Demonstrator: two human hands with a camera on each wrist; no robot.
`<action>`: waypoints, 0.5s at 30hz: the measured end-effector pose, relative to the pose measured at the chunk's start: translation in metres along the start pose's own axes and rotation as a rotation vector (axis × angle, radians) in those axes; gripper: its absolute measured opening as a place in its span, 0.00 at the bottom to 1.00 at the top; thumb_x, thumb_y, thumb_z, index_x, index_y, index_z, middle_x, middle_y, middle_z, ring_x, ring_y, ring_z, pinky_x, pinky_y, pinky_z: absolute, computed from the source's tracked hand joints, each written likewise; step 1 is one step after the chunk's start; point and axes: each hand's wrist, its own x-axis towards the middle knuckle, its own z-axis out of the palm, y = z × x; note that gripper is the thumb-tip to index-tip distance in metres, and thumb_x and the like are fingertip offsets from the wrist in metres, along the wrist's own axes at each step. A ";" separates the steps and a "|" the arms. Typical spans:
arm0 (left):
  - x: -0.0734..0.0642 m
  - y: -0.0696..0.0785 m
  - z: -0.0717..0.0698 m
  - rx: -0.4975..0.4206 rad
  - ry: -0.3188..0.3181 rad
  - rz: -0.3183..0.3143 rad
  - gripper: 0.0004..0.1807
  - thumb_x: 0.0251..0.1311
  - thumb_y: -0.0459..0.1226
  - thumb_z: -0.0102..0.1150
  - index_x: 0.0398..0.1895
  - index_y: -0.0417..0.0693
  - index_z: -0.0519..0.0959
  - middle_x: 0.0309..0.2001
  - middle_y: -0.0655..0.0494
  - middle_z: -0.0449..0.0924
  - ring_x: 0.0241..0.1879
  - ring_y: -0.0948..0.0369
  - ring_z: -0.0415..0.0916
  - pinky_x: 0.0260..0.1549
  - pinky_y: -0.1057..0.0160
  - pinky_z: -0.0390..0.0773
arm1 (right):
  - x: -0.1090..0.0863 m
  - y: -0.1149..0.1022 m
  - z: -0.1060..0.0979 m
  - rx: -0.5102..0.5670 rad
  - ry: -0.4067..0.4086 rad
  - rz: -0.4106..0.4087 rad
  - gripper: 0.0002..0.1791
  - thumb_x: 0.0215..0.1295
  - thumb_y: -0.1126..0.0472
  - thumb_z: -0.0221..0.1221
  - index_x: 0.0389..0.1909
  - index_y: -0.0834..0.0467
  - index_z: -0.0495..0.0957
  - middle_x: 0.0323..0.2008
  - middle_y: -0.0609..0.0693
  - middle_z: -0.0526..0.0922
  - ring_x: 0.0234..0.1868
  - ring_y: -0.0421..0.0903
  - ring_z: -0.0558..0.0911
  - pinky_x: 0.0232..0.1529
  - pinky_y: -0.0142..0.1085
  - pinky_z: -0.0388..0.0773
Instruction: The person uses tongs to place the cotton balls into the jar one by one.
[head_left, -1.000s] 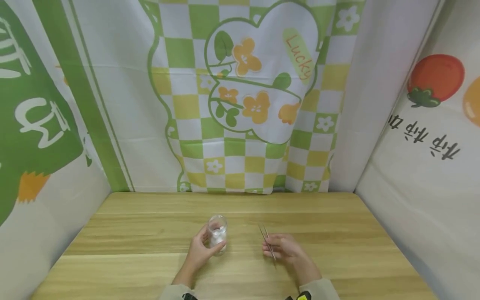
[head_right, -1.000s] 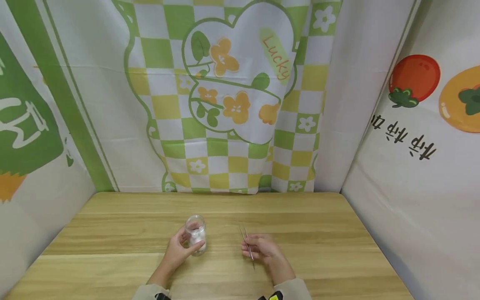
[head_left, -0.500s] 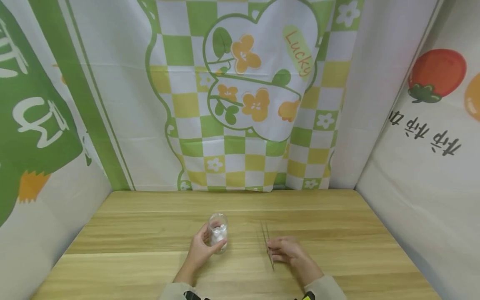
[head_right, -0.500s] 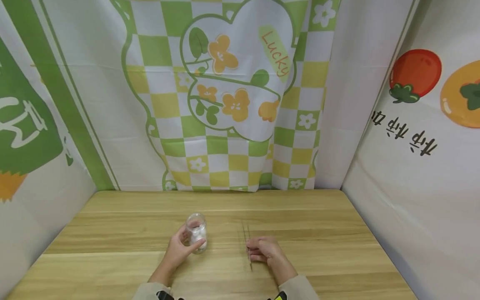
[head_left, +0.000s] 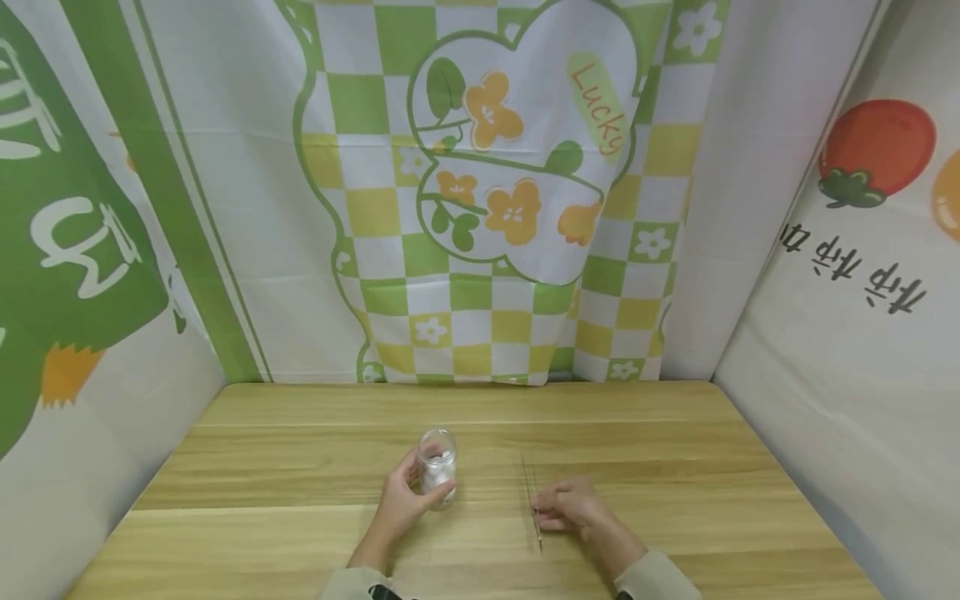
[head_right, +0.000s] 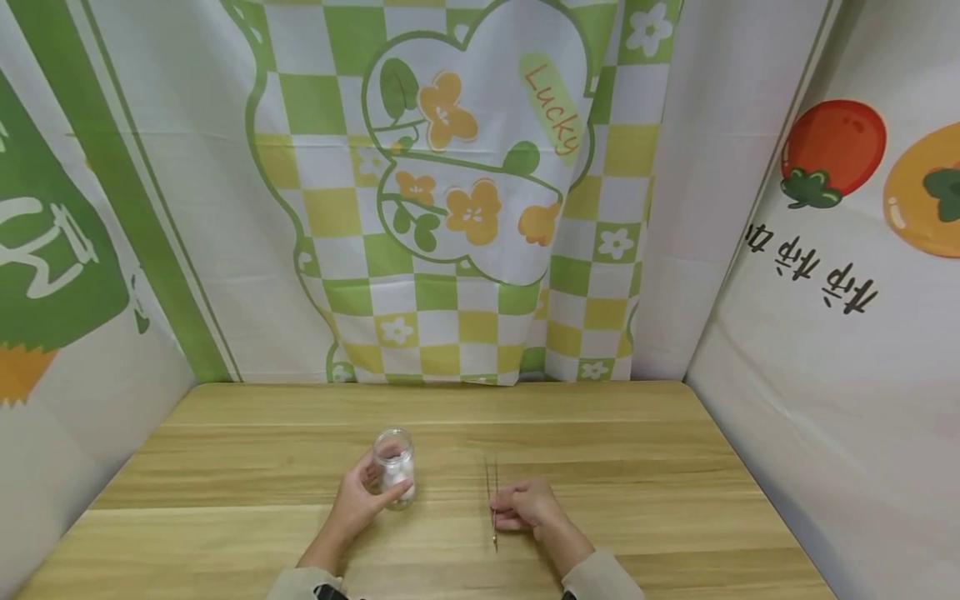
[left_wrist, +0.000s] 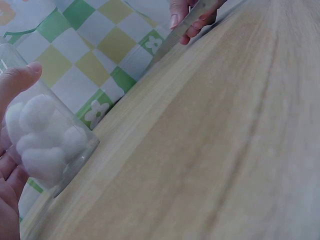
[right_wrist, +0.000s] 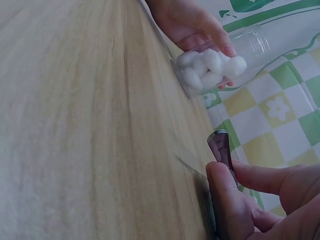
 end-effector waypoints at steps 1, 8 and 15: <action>0.000 0.000 0.000 0.000 0.000 0.001 0.30 0.45 0.34 0.74 0.55 0.44 0.76 0.54 0.45 0.82 0.52 0.60 0.79 0.56 0.52 0.79 | 0.000 0.001 0.000 -0.001 0.004 0.002 0.14 0.55 0.73 0.63 0.42 0.78 0.77 0.22 0.48 0.85 0.21 0.38 0.81 0.30 0.31 0.86; -0.002 0.000 0.000 -0.007 0.002 -0.006 0.30 0.46 0.34 0.74 0.56 0.43 0.75 0.54 0.43 0.82 0.54 0.49 0.79 0.57 0.44 0.78 | 0.001 0.001 -0.001 -0.010 0.014 0.015 0.11 0.55 0.73 0.63 0.38 0.77 0.79 0.18 0.47 0.82 0.18 0.36 0.80 0.26 0.29 0.85; -0.001 0.000 0.001 -0.004 0.005 0.005 0.29 0.46 0.34 0.74 0.55 0.44 0.76 0.54 0.43 0.82 0.54 0.51 0.79 0.56 0.45 0.78 | 0.002 0.000 -0.002 -0.062 0.007 0.027 0.10 0.56 0.71 0.64 0.35 0.75 0.80 0.13 0.46 0.81 0.15 0.36 0.80 0.23 0.29 0.84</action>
